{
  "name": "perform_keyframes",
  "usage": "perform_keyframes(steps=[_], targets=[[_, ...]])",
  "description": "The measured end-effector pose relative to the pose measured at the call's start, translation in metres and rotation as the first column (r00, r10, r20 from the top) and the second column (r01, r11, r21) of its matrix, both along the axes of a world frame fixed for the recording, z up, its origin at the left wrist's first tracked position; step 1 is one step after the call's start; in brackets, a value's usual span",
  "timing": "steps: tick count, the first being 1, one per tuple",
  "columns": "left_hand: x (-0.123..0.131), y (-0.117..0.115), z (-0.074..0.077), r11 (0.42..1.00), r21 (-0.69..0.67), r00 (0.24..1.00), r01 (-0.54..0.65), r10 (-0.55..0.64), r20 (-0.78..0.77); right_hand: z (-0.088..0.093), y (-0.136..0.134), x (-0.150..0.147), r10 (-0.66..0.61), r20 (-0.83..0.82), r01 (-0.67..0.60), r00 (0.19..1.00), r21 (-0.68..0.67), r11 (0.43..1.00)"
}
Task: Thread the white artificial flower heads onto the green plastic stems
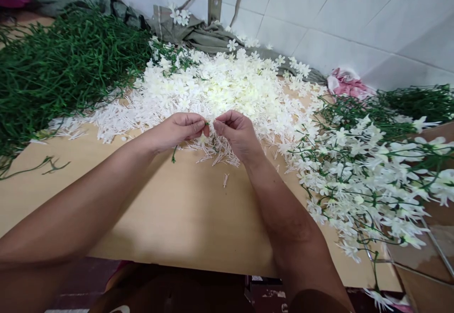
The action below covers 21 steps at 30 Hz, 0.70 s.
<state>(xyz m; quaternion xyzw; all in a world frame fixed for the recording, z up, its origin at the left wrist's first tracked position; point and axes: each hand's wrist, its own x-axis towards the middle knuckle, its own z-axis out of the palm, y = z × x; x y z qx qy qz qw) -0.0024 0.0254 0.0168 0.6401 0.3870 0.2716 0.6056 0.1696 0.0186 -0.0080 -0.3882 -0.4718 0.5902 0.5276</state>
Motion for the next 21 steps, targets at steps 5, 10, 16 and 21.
perform_keyframes(steps=[5, 10, 16, 21], targets=[[-0.001, 0.0, 0.005, 0.996, 0.077, 0.99, -0.034, 0.044, -0.136, 0.005, -0.003, -0.002, -0.045, 0.148, 0.028, 0.988, 0.109, 0.994], [-0.003, 0.002, 0.0, 0.992, 0.126, 0.985, -0.03, 0.051, -0.163, 0.004, -0.005, -0.003, -0.076, 0.311, 0.014, 0.947, 0.197, 0.98], [-0.001, 0.002, -0.007, 0.989, 0.14, 0.985, -0.045, 0.067, -0.159, -0.001, -0.007, -0.008, -0.046, 0.283, 0.004, 0.958, 0.146, 0.989], [0.002, 0.0, -0.009, 0.991, 0.115, 0.979, -0.07, 0.09, -0.181, -0.006, -0.007, -0.012, -0.038, 0.244, 0.013, 0.969, 0.106, 0.994]])
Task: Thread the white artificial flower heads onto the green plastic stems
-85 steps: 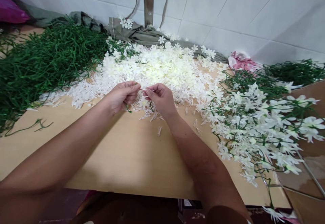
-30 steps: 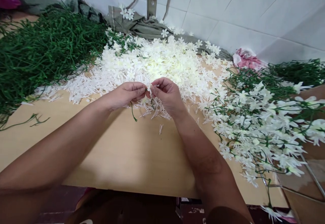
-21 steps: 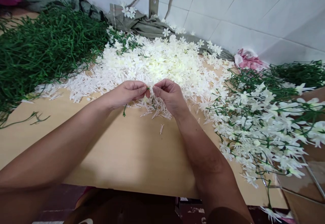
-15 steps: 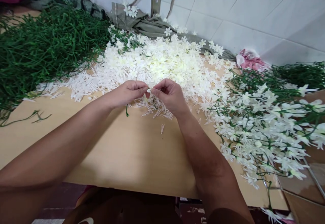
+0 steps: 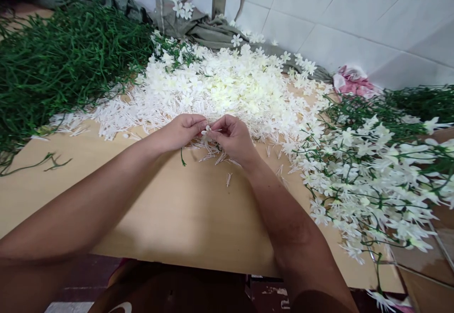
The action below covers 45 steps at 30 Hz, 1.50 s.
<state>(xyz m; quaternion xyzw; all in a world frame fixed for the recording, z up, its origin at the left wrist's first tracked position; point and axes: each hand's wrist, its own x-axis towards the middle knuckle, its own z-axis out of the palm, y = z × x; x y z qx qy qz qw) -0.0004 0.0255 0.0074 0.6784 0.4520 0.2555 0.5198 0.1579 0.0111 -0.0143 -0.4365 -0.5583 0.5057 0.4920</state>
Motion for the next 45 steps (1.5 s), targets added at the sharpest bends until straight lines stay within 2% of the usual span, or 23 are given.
perform_keyframes(steps=[6, 19, 24, 28, 31, 33, 36, 38, 42, 45], targets=[[0.003, -0.001, -0.004, 0.999, -0.039, 1.0, -0.009, 0.009, 0.009, -0.012, 0.0, 0.0, -0.014, 0.005, 0.014, 1.0, -0.027, 1.0], [0.004, 0.001, -0.019, 0.998, 0.056, 0.999, -0.018, 0.02, -0.043, -0.017, -0.001, -0.008, -0.086, 0.021, 0.087, 0.996, -0.08, 0.993], [0.007, -0.004, -0.013, 0.995, -0.057, 0.993, -0.078, 0.083, 0.085, -0.015, 0.0, -0.008, -0.105, -0.023, 0.102, 0.994, -0.118, 0.988], [0.008, -0.004, -0.008, 0.994, -0.098, 0.986, -0.051, 0.065, 0.151, -0.014, 0.004, -0.001, -0.04, -0.168, 0.015, 0.985, -0.152, 0.988], [0.004, 0.001, -0.009, 1.0, -0.005, 0.993, -0.026, 0.026, 0.117, -0.012, 0.007, 0.004, -0.007, -0.238, -0.04, 0.971, -0.194, 0.98], [0.0, 0.004, -0.007, 0.987, 0.138, 0.994, -0.08, 0.069, 0.081, -0.01, 0.008, 0.006, -0.008, -0.269, -0.052, 0.963, -0.216, 0.975], [-0.01, 0.002, 0.002, 0.887, 0.443, 0.991, -0.13, 0.126, 0.039, -0.006, 0.007, 0.008, -0.01, -0.303, -0.065, 0.953, -0.234, 0.97], [-0.017, -0.004, 0.014, 0.814, 0.573, 0.995, -0.094, 0.084, 0.045, -0.003, 0.008, 0.01, -0.013, -0.333, -0.068, 0.943, -0.229, 0.971], [-0.023, -0.018, 0.034, 0.775, 0.632, 0.999, -0.011, -0.021, 0.042, 0.001, 0.008, 0.014, -0.04, -0.365, -0.05, 0.93, -0.236, 0.971], [-0.019, -0.024, 0.036, 0.772, 0.635, 1.0, -0.005, -0.011, 0.022, 0.005, 0.006, 0.014, -0.001, -0.342, -0.081, 0.94, -0.225, 0.971]])
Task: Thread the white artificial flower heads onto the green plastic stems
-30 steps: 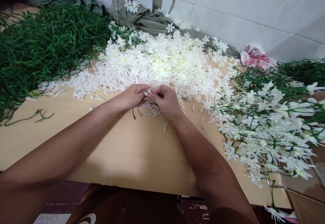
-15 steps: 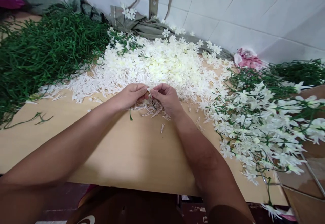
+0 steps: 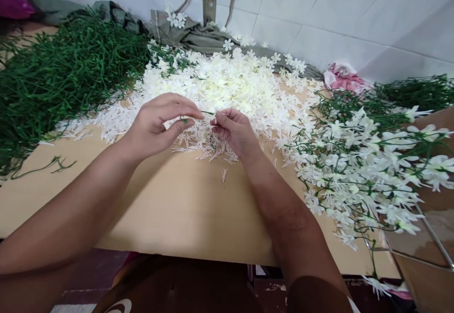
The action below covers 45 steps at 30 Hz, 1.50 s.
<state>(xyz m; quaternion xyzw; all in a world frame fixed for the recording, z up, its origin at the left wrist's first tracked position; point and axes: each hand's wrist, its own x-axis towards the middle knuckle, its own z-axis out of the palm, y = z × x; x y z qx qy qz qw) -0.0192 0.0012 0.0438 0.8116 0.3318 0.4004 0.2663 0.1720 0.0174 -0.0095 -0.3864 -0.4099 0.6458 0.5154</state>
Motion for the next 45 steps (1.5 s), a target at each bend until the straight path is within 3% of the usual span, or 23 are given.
perform_keyframes(steps=[3, 5, 8, 10, 12, 14, 15, 17, 19, 21, 24, 27, 31, 34, 37, 40, 43, 45], targets=[[0.003, 0.0, -0.003, 0.995, -0.073, 0.996, -0.065, 0.069, 0.063, 0.004, -0.001, 0.0, 0.057, 0.051, -0.059, 0.997, 0.039, 0.998], [0.0, 0.004, -0.004, 0.984, -0.132, 0.96, -0.121, 0.15, 0.237, 0.01, -0.002, 0.004, 0.087, 0.137, -0.098, 0.987, 0.075, 0.992], [-0.01, 0.015, -0.001, 0.96, -0.267, 0.79, -0.088, 0.23, 0.568, 0.024, -0.007, 0.013, 0.124, 0.433, -0.205, 0.893, 0.145, 0.968], [-0.017, 0.022, 0.003, 0.909, -0.414, 0.679, 0.043, 0.278, 0.68, 0.034, -0.014, 0.016, 0.168, 0.704, -0.367, 0.69, 0.14, 0.92], [-0.023, 0.028, 0.005, 0.834, -0.535, 0.644, 0.132, 0.338, 0.686, 0.041, -0.022, 0.015, 0.166, 0.91, -0.54, 0.381, 0.073, 0.839], [-0.028, 0.032, 0.003, 0.77, -0.62, 0.642, 0.149, 0.402, 0.653, 0.043, -0.029, 0.01, 0.089, 0.988, -0.622, 0.126, 0.009, 0.783], [-0.029, 0.034, 0.002, 0.748, -0.649, 0.661, 0.139, 0.418, 0.623, 0.041, -0.03, 0.007, 0.051, 0.997, -0.632, 0.055, -0.005, 0.775], [-0.031, 0.034, -0.002, 0.738, -0.671, 0.77, 0.072, 0.387, 0.508, 0.036, -0.03, 0.003, 0.011, 1.0, -0.625, -0.001, -0.009, 0.781], [-0.03, 0.032, -0.006, 0.778, -0.627, 0.914, -0.031, 0.275, 0.297, 0.032, -0.027, 0.002, -0.012, 1.0, -0.615, 0.011, 0.016, 0.789], [-0.025, 0.028, -0.011, 0.833, -0.541, 0.989, -0.114, 0.146, 0.016, 0.03, -0.024, 0.003, -0.039, 0.998, -0.601, 0.056, 0.065, 0.797], [-0.012, 0.021, -0.019, 0.886, -0.423, 0.936, -0.188, 0.031, -0.351, 0.032, -0.021, 0.008, -0.068, 0.985, -0.536, 0.159, 0.144, 0.832], [0.0, 0.017, -0.027, 0.927, -0.291, 0.833, -0.235, 0.038, -0.551, 0.033, -0.019, 0.013, -0.097, 0.963, -0.451, 0.251, 0.206, 0.868], [0.004, 0.018, -0.034, 0.942, -0.199, 0.765, -0.27, 0.085, -0.638, 0.03, -0.015, 0.014, -0.144, 0.939, -0.381, 0.311, 0.263, 0.887], [0.001, 0.02, -0.035, 0.93, -0.212, 0.796, -0.299, 0.121, -0.594, 0.026, -0.012, 0.014, -0.191, 0.922, -0.34, 0.337, 0.309, 0.888], [0.0, 0.021, -0.034, 0.929, -0.272, 0.819, -0.249, 0.052, -0.571, 0.024, -0.008, 0.016, -0.229, 0.902, -0.311, 0.366, 0.351, 0.884], [0.002, 0.019, -0.034, 0.943, -0.266, 0.767, -0.199, -0.019, -0.641, 0.022, -0.006, 0.018, -0.227, 0.891, -0.282, 0.394, 0.352, 0.893], [0.004, 0.019, -0.034, 0.95, -0.234, 0.737, -0.208, -0.005, -0.676, 0.02, -0.005, 0.019, -0.23, 0.888, -0.267, 0.398, 0.351, 0.897], [0.003, 0.02, -0.035, 0.942, -0.238, 0.763, -0.238, 0.03, -0.646, 0.019, -0.005, 0.019, -0.242, 0.887, -0.265, 0.394, 0.362, 0.894]])
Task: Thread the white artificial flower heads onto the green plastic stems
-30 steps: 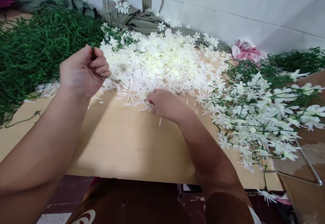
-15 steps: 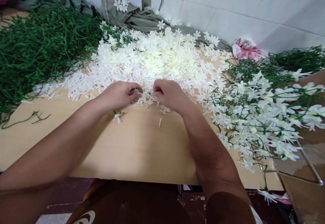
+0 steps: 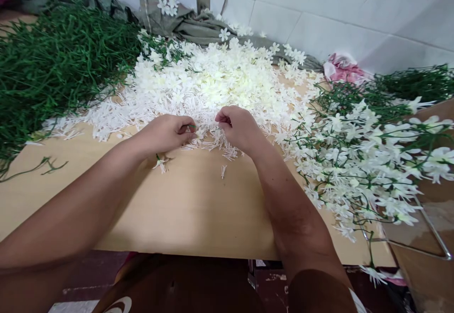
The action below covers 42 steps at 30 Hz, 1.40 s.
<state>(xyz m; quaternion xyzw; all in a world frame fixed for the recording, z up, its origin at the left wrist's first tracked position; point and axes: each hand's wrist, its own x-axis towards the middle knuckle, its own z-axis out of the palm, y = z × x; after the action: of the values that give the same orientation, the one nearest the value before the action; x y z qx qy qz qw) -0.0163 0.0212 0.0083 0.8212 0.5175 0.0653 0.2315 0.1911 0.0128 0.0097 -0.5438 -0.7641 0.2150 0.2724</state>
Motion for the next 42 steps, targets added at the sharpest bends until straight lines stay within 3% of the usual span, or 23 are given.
perform_keyframes(steps=[6, 12, 17, 27, 31, 38, 42], targets=[[-0.006, 0.005, -0.004, 0.99, 0.031, 0.959, -0.14, 0.128, 0.253, 0.002, -0.001, -0.002, -0.016, -0.005, 0.016, 1.0, 0.064, 0.998], [-0.006, 0.006, -0.004, 0.984, 0.042, 0.947, -0.173, 0.155, 0.283, 0.002, -0.001, -0.002, -0.071, -0.11, 0.083, 0.991, 0.109, 0.991], [-0.005, 0.006, -0.005, 0.979, 0.047, 0.9, -0.2, 0.164, 0.405, -0.003, 0.001, -0.001, -0.059, -0.19, 0.076, 0.98, 0.08, 0.994], [-0.005, 0.007, -0.006, 0.967, 0.013, 0.853, -0.256, 0.219, 0.474, -0.006, 0.0, -0.001, -0.039, 0.089, 0.026, 0.995, 0.138, 0.99], [-0.004, 0.008, -0.007, 0.969, 0.012, 0.852, -0.247, 0.211, 0.48, -0.002, -0.005, -0.005, 0.016, 0.214, -0.053, 0.977, 0.165, 0.985], [-0.002, 0.009, -0.007, 0.963, -0.039, 0.819, -0.266, 0.247, 0.519, 0.006, -0.016, -0.011, 0.182, 0.466, -0.16, 0.866, -0.086, 0.983], [-0.001, 0.008, -0.006, 0.964, -0.055, 0.815, -0.259, 0.249, 0.523, 0.008, -0.013, -0.009, 0.128, 0.39, -0.114, 0.912, -0.059, 0.992]])
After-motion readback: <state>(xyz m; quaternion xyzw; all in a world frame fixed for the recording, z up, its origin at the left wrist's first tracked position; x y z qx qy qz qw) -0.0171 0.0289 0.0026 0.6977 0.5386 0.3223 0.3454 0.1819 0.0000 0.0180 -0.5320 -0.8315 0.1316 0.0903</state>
